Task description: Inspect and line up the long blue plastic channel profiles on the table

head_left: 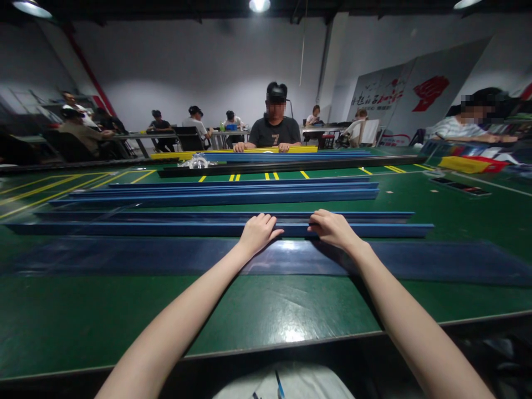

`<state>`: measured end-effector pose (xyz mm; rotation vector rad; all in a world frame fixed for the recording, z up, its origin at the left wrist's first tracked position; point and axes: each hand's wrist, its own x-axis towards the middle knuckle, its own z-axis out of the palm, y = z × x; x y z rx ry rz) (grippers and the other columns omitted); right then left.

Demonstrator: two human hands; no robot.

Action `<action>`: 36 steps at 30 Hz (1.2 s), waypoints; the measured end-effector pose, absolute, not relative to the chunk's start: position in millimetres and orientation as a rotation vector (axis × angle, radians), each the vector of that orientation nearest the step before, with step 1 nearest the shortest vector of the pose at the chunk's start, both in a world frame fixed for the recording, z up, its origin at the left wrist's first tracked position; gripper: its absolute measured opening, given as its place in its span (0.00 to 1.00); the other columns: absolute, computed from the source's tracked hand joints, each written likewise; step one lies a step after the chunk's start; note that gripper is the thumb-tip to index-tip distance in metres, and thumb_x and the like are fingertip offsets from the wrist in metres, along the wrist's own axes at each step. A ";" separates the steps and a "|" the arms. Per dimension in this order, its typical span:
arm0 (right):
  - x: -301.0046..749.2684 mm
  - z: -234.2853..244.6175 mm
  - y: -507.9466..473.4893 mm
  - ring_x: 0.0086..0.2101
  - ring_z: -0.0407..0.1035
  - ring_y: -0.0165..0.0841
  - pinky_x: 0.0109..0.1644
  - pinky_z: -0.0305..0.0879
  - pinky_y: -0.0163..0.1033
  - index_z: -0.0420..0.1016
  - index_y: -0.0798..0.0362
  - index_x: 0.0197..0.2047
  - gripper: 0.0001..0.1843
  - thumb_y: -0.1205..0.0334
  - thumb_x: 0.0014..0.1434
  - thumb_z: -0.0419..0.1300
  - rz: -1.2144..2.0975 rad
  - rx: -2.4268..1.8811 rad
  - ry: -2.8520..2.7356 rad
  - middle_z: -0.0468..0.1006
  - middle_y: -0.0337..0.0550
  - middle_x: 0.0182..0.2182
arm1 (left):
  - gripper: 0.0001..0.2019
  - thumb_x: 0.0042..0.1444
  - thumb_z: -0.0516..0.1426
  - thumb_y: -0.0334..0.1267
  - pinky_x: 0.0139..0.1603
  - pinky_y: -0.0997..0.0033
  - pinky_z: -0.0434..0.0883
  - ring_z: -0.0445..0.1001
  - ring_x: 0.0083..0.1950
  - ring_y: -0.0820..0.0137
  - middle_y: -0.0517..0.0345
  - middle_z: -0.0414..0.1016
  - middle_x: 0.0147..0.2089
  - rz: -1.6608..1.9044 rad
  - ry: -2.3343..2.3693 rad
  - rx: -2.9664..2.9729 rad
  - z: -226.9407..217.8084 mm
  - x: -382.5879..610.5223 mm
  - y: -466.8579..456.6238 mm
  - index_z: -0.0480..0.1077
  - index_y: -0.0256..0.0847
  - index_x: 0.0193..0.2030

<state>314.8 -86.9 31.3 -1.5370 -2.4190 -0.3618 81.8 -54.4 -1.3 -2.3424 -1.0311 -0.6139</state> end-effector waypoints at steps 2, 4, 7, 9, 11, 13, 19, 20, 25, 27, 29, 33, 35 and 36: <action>321.2 33.6 -88.7 0.35 0.67 0.33 0.32 0.53 0.35 0.71 0.52 0.31 0.08 0.62 0.57 0.52 -0.345 -1.561 -2.412 0.74 0.44 0.33 | 0.16 0.58 0.49 0.51 0.33 0.68 0.59 0.68 0.37 0.66 0.54 0.72 0.33 -0.614 -1.032 -2.344 -1.8 81.6 -54.0 0.66 0.38 0.35; 329.1 35.8 -90.7 0.34 0.67 0.33 0.31 0.53 0.35 0.71 0.52 0.31 0.09 0.61 0.57 0.52 -0.332 -1.598 -2.403 0.74 0.43 0.32 | 0.16 0.58 0.49 0.51 0.33 0.68 0.59 0.68 0.37 0.66 0.54 0.72 0.33 -0.611 -1.029 -2.351 -2.1 81.4 -53.7 0.66 0.38 0.36; 341.6 38.4 -93.0 0.32 0.67 0.33 0.30 0.52 0.35 0.72 0.52 0.29 0.09 0.60 0.56 0.52 -0.300 -1.651 -2.383 0.74 0.43 0.32 | 0.16 0.59 0.49 0.51 0.33 0.68 0.58 0.68 0.37 0.66 0.54 0.72 0.33 -0.607 -1.013 -2.353 -2.1 81.4 -53.9 0.66 0.38 0.36; 348.3 39.5 -93.8 0.32 0.67 0.33 0.28 0.51 0.35 0.71 0.51 0.28 0.09 0.60 0.55 0.52 -0.292 -1.693 -2.366 0.74 0.42 0.31 | 0.17 0.58 0.49 0.51 0.33 0.68 0.58 0.68 0.37 0.66 0.54 0.71 0.33 -0.605 -1.000 -2.346 -2.1 81.7 -54.1 0.66 0.37 0.35; 352.6 40.1 -93.7 0.31 0.67 0.33 0.27 0.50 0.34 0.71 0.51 0.27 0.09 0.60 0.54 0.52 -0.288 -1.730 -2.356 0.74 0.42 0.30 | 0.17 0.58 0.50 0.51 0.34 0.68 0.57 0.68 0.37 0.66 0.54 0.71 0.33 -0.597 -0.988 -2.345 -2.1 82.1 -54.2 0.66 0.37 0.34; 354.4 40.2 -93.1 0.31 0.67 0.33 0.27 0.49 0.34 0.70 0.51 0.27 0.08 0.60 0.54 0.52 -0.278 -1.757 -2.357 0.74 0.42 0.29 | 0.16 0.58 0.51 0.51 0.34 0.68 0.57 0.68 0.37 0.66 0.54 0.71 0.33 -0.588 -0.986 -2.348 -2.1 82.5 -54.2 0.67 0.38 0.34; 353.2 39.2 -90.9 0.30 0.66 0.32 0.27 0.49 0.33 0.68 0.51 0.27 0.08 0.57 0.53 0.52 -0.246 -1.809 -2.355 0.74 0.42 0.29 | 0.16 0.57 0.51 0.50 0.33 0.68 0.56 0.67 0.38 0.66 0.54 0.71 0.33 -0.604 -0.984 -2.348 -3.0 82.4 -53.2 0.67 0.38 0.33; 352.9 39.0 -90.8 0.31 0.66 0.33 0.28 0.50 0.34 0.68 0.51 0.27 0.08 0.57 0.53 0.53 -0.242 -1.817 -2.355 0.74 0.42 0.29 | 0.16 0.57 0.51 0.50 0.33 0.68 0.56 0.67 0.37 0.66 0.54 0.71 0.33 -0.608 -0.982 -2.347 -3.3 82.3 -53.0 0.67 0.38 0.33; 347.5 36.8 -91.2 0.34 0.68 0.36 0.31 0.52 0.35 0.68 0.52 0.31 0.11 0.53 0.55 0.52 -0.295 -1.781 -2.383 0.75 0.44 0.33 | 0.17 0.58 0.50 0.51 0.33 0.68 0.56 0.68 0.36 0.66 0.54 0.71 0.32 -0.612 -0.974 -2.334 -4.4 82.5 -52.5 0.67 0.38 0.32; 340.7 34.5 -91.4 0.36 0.68 0.37 0.32 0.54 0.35 0.69 0.52 0.32 0.15 0.50 0.56 0.51 -0.308 -1.744 -2.406 0.75 0.46 0.34 | 0.17 0.58 0.50 0.51 0.33 0.68 0.56 0.68 0.36 0.66 0.54 0.71 0.31 -0.613 -0.973 -2.328 -4.3 82.8 -52.6 0.67 0.38 0.32; 331.0 31.1 -91.5 0.37 0.68 0.37 0.34 0.55 0.36 0.69 0.53 0.34 0.17 0.48 0.58 0.50 -0.329 -1.694 -2.424 0.75 0.47 0.35 | 0.17 0.58 0.50 0.51 0.33 0.68 0.56 0.68 0.35 0.66 0.54 0.71 0.31 -0.613 -0.973 -2.326 -4.0 83.1 -52.8 0.67 0.38 0.32; 311.8 23.8 -90.8 0.39 0.67 0.37 0.37 0.56 0.36 0.69 0.54 0.36 0.16 0.50 0.59 0.50 -0.401 -1.579 -2.469 0.74 0.49 0.37 | 0.16 0.57 0.51 0.50 0.34 0.68 0.56 0.68 0.36 0.66 0.55 0.72 0.32 -0.609 -0.979 -2.328 -2.7 83.1 -53.3 0.67 0.38 0.33; 306.8 21.6 -89.9 0.38 0.67 0.36 0.36 0.55 0.35 0.69 0.54 0.36 0.14 0.53 0.60 0.50 -0.423 -1.563 -2.475 0.74 0.48 0.36 | 0.17 0.57 0.51 0.51 0.34 0.68 0.56 0.68 0.36 0.66 0.55 0.72 0.32 -0.608 -0.984 -2.329 -2.1 83.1 -53.6 0.67 0.38 0.33; 305.8 21.1 -89.3 0.38 0.67 0.36 0.35 0.55 0.35 0.69 0.54 0.36 0.13 0.54 0.61 0.49 -0.427 -1.561 -2.476 0.74 0.48 0.36 | 0.17 0.57 0.51 0.51 0.34 0.68 0.56 0.68 0.36 0.66 0.55 0.72 0.32 -0.608 -0.987 -2.330 -1.9 83.2 -53.7 0.67 0.38 0.33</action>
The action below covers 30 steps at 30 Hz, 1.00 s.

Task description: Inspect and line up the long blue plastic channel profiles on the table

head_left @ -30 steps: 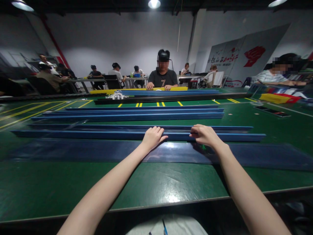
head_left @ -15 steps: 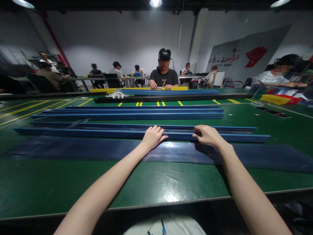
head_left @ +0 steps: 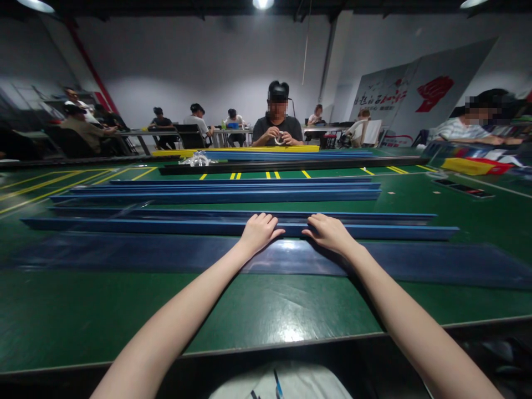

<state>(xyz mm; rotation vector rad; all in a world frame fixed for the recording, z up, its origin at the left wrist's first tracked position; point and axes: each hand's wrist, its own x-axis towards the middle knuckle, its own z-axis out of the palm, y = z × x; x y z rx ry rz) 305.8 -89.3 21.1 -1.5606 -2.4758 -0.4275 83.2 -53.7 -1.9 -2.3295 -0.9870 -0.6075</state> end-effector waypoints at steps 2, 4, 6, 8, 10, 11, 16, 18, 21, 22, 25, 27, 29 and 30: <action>305.7 21.2 -88.4 0.37 0.67 0.35 0.35 0.54 0.35 0.69 0.54 0.34 0.13 0.55 0.61 0.49 -0.424 -1.560 -2.476 0.74 0.47 0.35 | 0.17 0.57 0.51 0.51 0.34 0.68 0.56 0.68 0.36 0.66 0.55 0.72 0.32 -0.604 -0.990 -2.329 -1.6 83.3 -54.1 0.67 0.38 0.33; 306.6 22.4 -87.7 0.36 0.67 0.35 0.34 0.53 0.35 0.69 0.54 0.33 0.12 0.56 0.61 0.50 -0.417 -1.565 -2.478 0.74 0.47 0.34 | 0.17 0.57 0.51 0.51 0.34 0.68 0.56 0.68 0.36 0.66 0.55 0.72 0.32 -0.601 -0.990 -2.329 -1.5 83.4 -54.5 0.67 0.38 0.33; 307.0 24.1 -87.4 0.36 0.67 0.34 0.33 0.52 0.35 0.69 0.54 0.32 0.12 0.56 0.60 0.51 -0.420 -1.576 -2.477 0.74 0.47 0.34 | 0.17 0.58 0.51 0.51 0.34 0.68 0.56 0.68 0.36 0.66 0.55 0.72 0.33 -0.600 -0.989 -2.331 -1.6 83.5 -54.7 0.67 0.38 0.33; 306.7 25.8 -87.3 0.35 0.67 0.34 0.32 0.51 0.35 0.69 0.54 0.31 0.12 0.56 0.60 0.51 -0.429 -1.588 -2.478 0.74 0.46 0.33 | 0.17 0.58 0.51 0.51 0.34 0.68 0.56 0.68 0.37 0.66 0.55 0.72 0.33 -0.600 -0.990 -2.333 -1.8 83.3 -54.5 0.67 0.38 0.34; 306.2 27.1 -87.1 0.35 0.68 0.34 0.32 0.50 0.35 0.69 0.54 0.30 0.13 0.56 0.59 0.51 -0.433 -1.599 -2.476 0.75 0.46 0.33 | 0.17 0.58 0.50 0.51 0.34 0.68 0.56 0.68 0.37 0.66 0.55 0.72 0.33 -0.600 -0.992 -2.334 -1.9 83.0 -54.1 0.67 0.38 0.35; 306.2 27.6 -86.9 0.35 0.68 0.34 0.31 0.49 0.35 0.70 0.54 0.30 0.13 0.55 0.59 0.52 -0.431 -1.603 -2.476 0.75 0.46 0.33 | 0.17 0.58 0.50 0.51 0.34 0.68 0.57 0.68 0.37 0.66 0.55 0.72 0.34 -0.601 -0.991 -2.335 -1.9 82.9 -53.9 0.67 0.38 0.35; 311.2 29.1 -85.9 0.34 0.68 0.34 0.30 0.47 0.36 0.70 0.54 0.29 0.13 0.55 0.58 0.52 -0.431 -1.640 -2.473 0.75 0.45 0.32 | 0.17 0.58 0.50 0.51 0.35 0.68 0.57 0.68 0.38 0.66 0.54 0.72 0.35 -0.607 -0.983 -2.342 -1.9 82.5 -53.6 0.67 0.38 0.36; 315.7 29.5 -86.0 0.34 0.68 0.34 0.29 0.47 0.36 0.70 0.53 0.29 0.13 0.55 0.58 0.51 -0.430 -1.669 -2.466 0.75 0.44 0.32 | 0.17 0.58 0.50 0.51 0.35 0.68 0.57 0.68 0.38 0.65 0.54 0.72 0.35 -0.605 -0.982 -2.346 -2.1 82.4 -53.7 0.67 0.38 0.36; 323.8 30.5 -87.1 0.34 0.69 0.34 0.29 0.47 0.36 0.70 0.53 0.29 0.12 0.55 0.57 0.51 -0.426 -1.725 -2.451 0.76 0.44 0.33 | 0.17 0.57 0.51 0.51 0.36 0.67 0.57 0.68 0.39 0.65 0.54 0.72 0.36 -0.603 -0.979 -2.353 -2.4 82.1 -53.7 0.67 0.37 0.37; 326.3 30.9 -87.7 0.34 0.69 0.34 0.29 0.47 0.36 0.70 0.53 0.29 0.12 0.55 0.57 0.51 -0.429 -1.742 -2.445 0.76 0.44 0.33 | 0.17 0.57 0.51 0.51 0.36 0.67 0.57 0.68 0.39 0.65 0.54 0.72 0.36 -0.601 -0.979 -2.356 -2.5 82.0 -53.7 0.67 0.37 0.38; 331.5 32.1 -89.6 0.34 0.69 0.35 0.29 0.47 0.36 0.70 0.53 0.29 0.13 0.55 0.57 0.51 -0.435 -1.768 -2.433 0.76 0.44 0.33 | 0.17 0.57 0.51 0.51 0.37 0.67 0.57 0.68 0.40 0.65 0.54 0.71 0.36 -0.589 -0.983 -2.363 -2.0 82.2 -54.0 0.66 0.37 0.38; 332.7 32.8 -90.5 0.34 0.69 0.35 0.29 0.48 0.36 0.70 0.53 0.29 0.13 0.55 0.57 0.51 -0.426 -1.776 -2.434 0.76 0.45 0.33 | 0.17 0.56 0.52 0.51 0.37 0.67 0.57 0.68 0.40 0.65 0.53 0.71 0.37 -0.579 -0.990 -2.363 -1.2 82.6 -54.6 0.66 0.37 0.39; 332.6 33.2 -90.8 0.35 0.69 0.36 0.29 0.49 0.36 0.70 0.52 0.29 0.13 0.55 0.57 0.51 -0.412 -1.780 -2.439 0.76 0.45 0.33 | 0.17 0.56 0.52 0.52 0.36 0.67 0.56 0.68 0.40 0.65 0.53 0.71 0.37 -0.570 -1.002 -2.365 -0.2 83.0 -55.3 0.66 0.37 0.39; 332.4 33.2 -90.8 0.35 0.69 0.36 0.29 0.50 0.36 0.70 0.52 0.29 0.13 0.55 0.57 0.51 -0.407 -1.780 -2.439 0.76 0.46 0.33 | 0.17 0.56 0.52 0.52 0.37 0.67 0.56 0.68 0.40 0.65 0.53 0.71 0.37 -0.568 -1.008 -2.366 0.2 83.2 -55.6 0.66 0.37 0.39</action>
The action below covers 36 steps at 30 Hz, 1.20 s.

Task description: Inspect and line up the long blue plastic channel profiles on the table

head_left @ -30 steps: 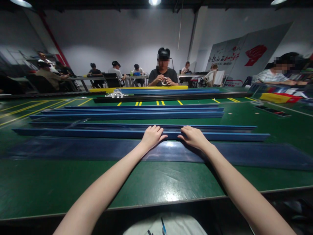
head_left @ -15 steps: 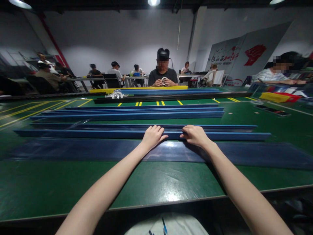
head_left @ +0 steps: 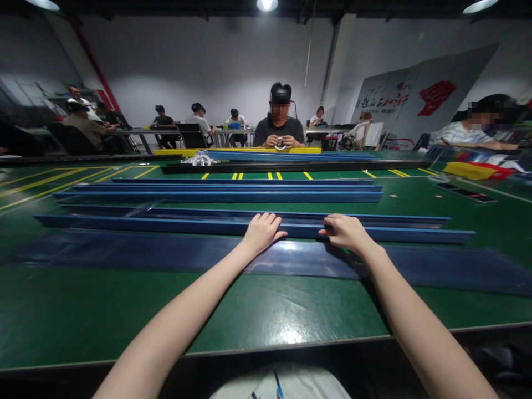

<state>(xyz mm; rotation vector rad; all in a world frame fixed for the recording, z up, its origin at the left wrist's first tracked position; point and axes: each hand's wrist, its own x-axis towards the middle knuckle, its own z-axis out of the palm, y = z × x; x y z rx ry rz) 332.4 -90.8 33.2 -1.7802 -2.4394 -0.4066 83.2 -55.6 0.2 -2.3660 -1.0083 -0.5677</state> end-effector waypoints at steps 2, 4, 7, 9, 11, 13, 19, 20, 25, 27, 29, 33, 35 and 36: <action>332.1 32.6 -90.5 0.35 0.69 0.36 0.30 0.51 0.36 0.70 0.52 0.30 0.13 0.55 0.57 0.50 -0.393 -1.773 -2.444 0.76 0.46 0.34 | 0.18 0.55 0.52 0.52 0.37 0.68 0.56 0.67 0.40 0.65 0.52 0.71 0.37 -0.566 -1.016 -2.366 0.5 83.6 -55.9 0.66 0.37 0.39; 332.3 31.5 -90.2 0.36 0.69 0.37 0.31 0.52 0.36 0.70 0.53 0.32 0.13 0.55 0.58 0.49 -0.379 -1.761 -2.446 0.76 0.47 0.35 | 0.17 0.56 0.52 0.52 0.37 0.67 0.57 0.67 0.40 0.64 0.52 0.71 0.37 -0.563 -1.018 -2.365 0.4 83.8 -55.8 0.66 0.37 0.39; 332.0 29.9 -90.1 0.38 0.69 0.38 0.34 0.55 0.36 0.71 0.53 0.36 0.14 0.54 0.58 0.49 -0.358 -1.732 -2.451 0.76 0.48 0.38 | 0.17 0.56 0.52 0.51 0.37 0.67 0.57 0.67 0.40 0.64 0.52 0.71 0.36 -0.558 -1.021 -2.369 -0.5 84.0 -55.3 0.67 0.37 0.36; 330.0 29.1 -90.4 0.40 0.69 0.39 0.36 0.57 0.37 0.71 0.54 0.38 0.15 0.54 0.58 0.49 -0.349 -1.707 -2.448 0.75 0.49 0.40 | 0.17 0.56 0.52 0.51 0.36 0.67 0.56 0.67 0.40 0.64 0.52 0.71 0.36 -0.560 -1.024 -2.371 -0.8 84.0 -55.1 0.67 0.37 0.35; 326.4 28.3 -91.0 0.42 0.68 0.39 0.39 0.58 0.37 0.71 0.54 0.41 0.16 0.54 0.58 0.49 -0.335 -1.680 -2.451 0.75 0.49 0.42 | 0.17 0.57 0.52 0.51 0.36 0.67 0.56 0.67 0.39 0.64 0.52 0.72 0.36 -0.563 -1.023 -2.371 -0.7 84.0 -55.2 0.66 0.37 0.35; 321.8 27.4 -91.4 0.43 0.68 0.39 0.41 0.58 0.37 0.70 0.55 0.43 0.16 0.54 0.58 0.50 -0.312 -1.649 -2.461 0.75 0.50 0.43 | 0.16 0.56 0.52 0.50 0.36 0.67 0.56 0.67 0.39 0.64 0.52 0.72 0.36 -0.564 -1.020 -2.367 -0.4 84.1 -55.5 0.66 0.37 0.35; 313.5 24.3 -91.2 0.44 0.67 0.39 0.43 0.59 0.38 0.70 0.54 0.44 0.16 0.55 0.57 0.51 -0.254 -1.599 -2.495 0.74 0.51 0.44 | 0.16 0.57 0.52 0.50 0.36 0.67 0.56 0.68 0.38 0.64 0.53 0.72 0.35 -0.563 -1.017 -2.372 -0.2 84.5 -56.0 0.66 0.37 0.34; 313.3 24.1 -91.1 0.44 0.68 0.39 0.43 0.59 0.37 0.70 0.54 0.44 0.16 0.55 0.57 0.51 -0.250 -1.595 -2.494 0.74 0.51 0.44 | 0.16 0.57 0.52 0.50 0.35 0.67 0.56 0.68 0.38 0.64 0.53 0.72 0.35 -0.561 -1.020 -2.374 -0.4 84.5 -56.0 0.66 0.37 0.34; 313.5 24.1 -90.9 0.44 0.67 0.39 0.43 0.59 0.38 0.70 0.54 0.45 0.16 0.56 0.57 0.51 -0.234 -1.566 -2.486 0.74 0.50 0.44 | 0.16 0.56 0.53 0.50 0.35 0.67 0.56 0.68 0.38 0.64 0.52 0.72 0.34 -0.571 -1.034 -2.389 -1.6 84.9 -55.2 0.66 0.37 0.34; 313.2 23.9 -90.8 0.45 0.67 0.39 0.43 0.59 0.38 0.70 0.54 0.45 0.16 0.56 0.57 0.51 -0.226 -1.563 -2.480 0.74 0.50 0.44 | 0.16 0.56 0.53 0.50 0.34 0.68 0.56 0.68 0.38 0.64 0.52 0.72 0.34 -0.577 -1.034 -2.392 -2.0 84.9 -54.7 0.66 0.37 0.34; 313.0 23.6 -90.6 0.45 0.67 0.39 0.44 0.59 0.37 0.70 0.54 0.45 0.16 0.56 0.57 0.51 -0.217 -1.562 -2.476 0.74 0.50 0.44 | 0.16 0.56 0.53 0.50 0.34 0.68 0.56 0.68 0.38 0.65 0.53 0.72 0.34 -0.578 -1.033 -2.387 -2.3 84.7 -54.4 0.66 0.37 0.34; 313.1 23.4 -90.4 0.44 0.67 0.38 0.44 0.59 0.37 0.70 0.54 0.45 0.16 0.56 0.57 0.51 -0.216 -1.559 -2.471 0.74 0.50 0.44 | 0.16 0.56 0.53 0.50 0.35 0.67 0.57 0.68 0.38 0.65 0.53 0.72 0.34 -0.574 -1.030 -2.373 -2.2 84.5 -54.5 0.66 0.37 0.34; 313.3 23.4 -90.4 0.44 0.67 0.38 0.44 0.59 0.37 0.70 0.55 0.45 0.16 0.57 0.57 0.51 -0.218 -1.553 -2.473 0.74 0.50 0.44 | 0.16 0.56 0.52 0.50 0.35 0.67 0.57 0.68 0.38 0.65 0.54 0.72 0.34 -0.571 -1.030 -2.373 -2.2 84.4 -54.6 0.66 0.37 0.34; 313.4 23.5 -90.4 0.44 0.67 0.38 0.44 0.59 0.37 0.70 0.55 0.44 0.16 0.57 0.57 0.51 -0.219 -1.552 -2.475 0.74 0.50 0.44 | 0.16 0.56 0.52 0.51 0.35 0.67 0.57 0.68 0.38 0.65 0.54 0.72 0.34 -0.570 -1.030 -2.374 -2.2 84.5 -54.6 0.66 0.37 0.34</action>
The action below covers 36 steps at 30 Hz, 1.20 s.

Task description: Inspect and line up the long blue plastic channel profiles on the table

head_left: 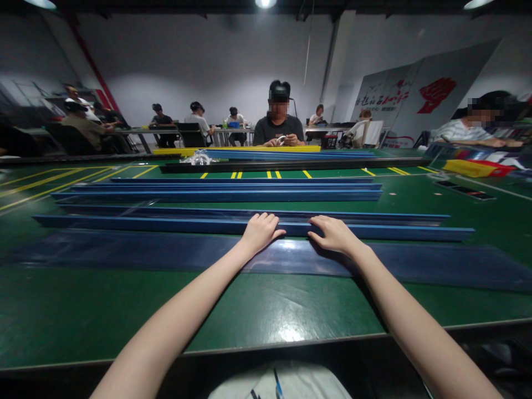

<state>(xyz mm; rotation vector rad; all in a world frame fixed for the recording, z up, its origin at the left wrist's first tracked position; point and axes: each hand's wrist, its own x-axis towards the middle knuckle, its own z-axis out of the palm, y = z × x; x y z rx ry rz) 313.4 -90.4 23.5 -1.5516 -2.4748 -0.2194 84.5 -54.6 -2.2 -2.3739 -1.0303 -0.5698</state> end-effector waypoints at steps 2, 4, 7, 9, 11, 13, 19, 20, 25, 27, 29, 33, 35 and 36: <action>313.7 23.3 -90.1 0.44 0.67 0.38 0.43 0.60 0.37 0.70 0.54 0.44 0.15 0.57 0.57 0.51 -0.225 -1.551 -2.474 0.74 0.50 0.44 | 0.16 0.56 0.52 0.51 0.34 0.67 0.57 0.68 0.37 0.65 0.53 0.72 0.33 -0.569 -1.032 -2.376 -2.1 84.6 -54.5 0.66 0.37 0.34; 313.9 23.0 -89.7 0.44 0.67 0.38 0.43 0.60 0.37 0.70 0.54 0.44 0.15 0.57 0.57 0.51 -0.231 -1.551 -2.470 0.74 0.50 0.44 | 0.16 0.56 0.52 0.51 0.34 0.67 0.57 0.68 0.37 0.65 0.54 0.72 0.33 -0.570 -1.035 -2.375 -2.0 84.7 -54.5 0.66 0.37 0.33; 314.3 22.4 -89.0 0.44 0.68 0.38 0.43 0.60 0.37 0.71 0.54 0.44 0.15 0.57 0.57 0.51 -0.226 -1.558 -2.464 0.74 0.50 0.43 | 0.16 0.56 0.53 0.51 0.34 0.67 0.57 0.68 0.37 0.65 0.54 0.72 0.33 -0.573 -1.036 -2.378 -1.9 84.7 -54.5 0.66 0.38 0.33; 314.5 22.2 -89.0 0.44 0.68 0.38 0.43 0.60 0.37 0.71 0.53 0.44 0.15 0.57 0.57 0.51 -0.214 -1.567 -2.458 0.74 0.50 0.43 | 0.16 0.56 0.53 0.50 0.34 0.67 0.57 0.68 0.37 0.65 0.53 0.72 0.33 -0.575 -1.035 -2.380 -2.2 84.6 -54.4 0.66 0.38 0.33; 314.6 22.3 -89.2 0.44 0.68 0.38 0.43 0.60 0.37 0.71 0.53 0.44 0.15 0.57 0.57 0.50 -0.206 -1.572 -2.447 0.75 0.50 0.44 | 0.16 0.56 0.52 0.51 0.33 0.67 0.57 0.68 0.37 0.65 0.53 0.72 0.33 -0.577 -1.035 -2.381 -2.7 84.6 -54.1 0.67 0.37 0.33; 314.7 22.6 -89.6 0.45 0.68 0.38 0.44 0.60 0.37 0.71 0.54 0.45 0.16 0.57 0.57 0.50 -0.197 -1.567 -2.439 0.75 0.50 0.44 | 0.16 0.56 0.52 0.51 0.33 0.68 0.57 0.68 0.37 0.65 0.53 0.72 0.33 -0.580 -1.038 -2.383 -3.3 84.6 -53.8 0.67 0.37 0.33; 315.0 23.5 -89.9 0.45 0.68 0.37 0.44 0.60 0.37 0.71 0.53 0.46 0.17 0.58 0.57 0.50 -0.168 -1.569 -2.430 0.75 0.49 0.44 | 0.16 0.56 0.53 0.51 0.33 0.68 0.56 0.69 0.37 0.65 0.53 0.72 0.33 -0.575 -1.047 -2.385 -3.4 84.6 -53.7 0.66 0.37 0.33; 315.1 23.6 -89.8 0.45 0.68 0.38 0.44 0.60 0.37 0.71 0.54 0.46 0.17 0.58 0.58 0.50 -0.170 -1.564 -2.431 0.75 0.49 0.44 | 0.16 0.56 0.53 0.51 0.33 0.68 0.56 0.69 0.37 0.65 0.54 0.72 0.33 -0.573 -1.045 -2.384 -3.3 84.5 -53.7 0.66 0.37 0.33; 315.7 23.0 -89.3 0.44 0.69 0.38 0.44 0.61 0.37 0.72 0.54 0.44 0.16 0.58 0.57 0.50 -0.199 -1.552 -2.436 0.76 0.50 0.43 | 0.17 0.56 0.52 0.52 0.33 0.68 0.57 0.69 0.36 0.65 0.54 0.72 0.32 -0.577 -1.037 -2.376 -3.9 84.0 -53.1 0.66 0.37 0.33; 315.8 22.6 -89.1 0.44 0.69 0.38 0.44 0.61 0.37 0.72 0.54 0.44 0.16 0.58 0.57 0.50 -0.210 -1.549 -2.434 0.76 0.50 0.43 | 0.17 0.56 0.52 0.52 0.33 0.68 0.57 0.69 0.37 0.65 0.54 0.72 0.32 -0.582 -1.034 -2.378 -4.3 83.9 -52.8 0.66 0.37 0.33; 315.8 22.3 -89.0 0.44 0.69 0.38 0.44 0.61 0.37 0.72 0.54 0.44 0.16 0.58 0.57 0.50 -0.219 -1.544 -2.435 0.76 0.50 0.43 | 0.17 0.56 0.52 0.51 0.33 0.68 0.57 0.68 0.37 0.65 0.54 0.72 0.32 -0.581 -1.036 -2.382 -4.6 84.0 -52.6 0.66 0.37 0.33; 315.8 21.9 -89.0 0.44 0.69 0.38 0.45 0.62 0.37 0.72 0.54 0.44 0.16 0.58 0.57 0.50 -0.230 -1.545 -2.434 0.76 0.50 0.43 | 0.17 0.56 0.52 0.51 0.33 0.68 0.56 0.69 0.37 0.65 0.53 0.72 0.32 -0.570 -1.045 -2.396 -4.3 84.2 -52.7 0.67 0.37 0.33; 316.0 21.7 -89.1 0.44 0.69 0.38 0.45 0.62 0.37 0.72 0.55 0.44 0.16 0.58 0.57 0.50 -0.232 -1.545 -2.433 0.76 0.50 0.44 | 0.17 0.57 0.52 0.51 0.33 0.68 0.56 0.69 0.36 0.65 0.53 0.72 0.32 -0.569 -1.051 -2.400 -4.2 84.1 -52.6 0.67 0.37 0.33; 316.1 21.5 -89.1 0.44 0.69 0.38 0.45 0.62 0.37 0.72 0.55 0.45 0.16 0.58 0.57 0.50 -0.231 -1.544 -2.433 0.75 0.50 0.44 | 0.17 0.57 0.52 0.51 0.33 0.68 0.56 0.69 0.36 0.65 0.53 0.72 0.32 -0.567 -1.051 -2.401 -4.2 84.0 -52.6 0.67 0.37 0.33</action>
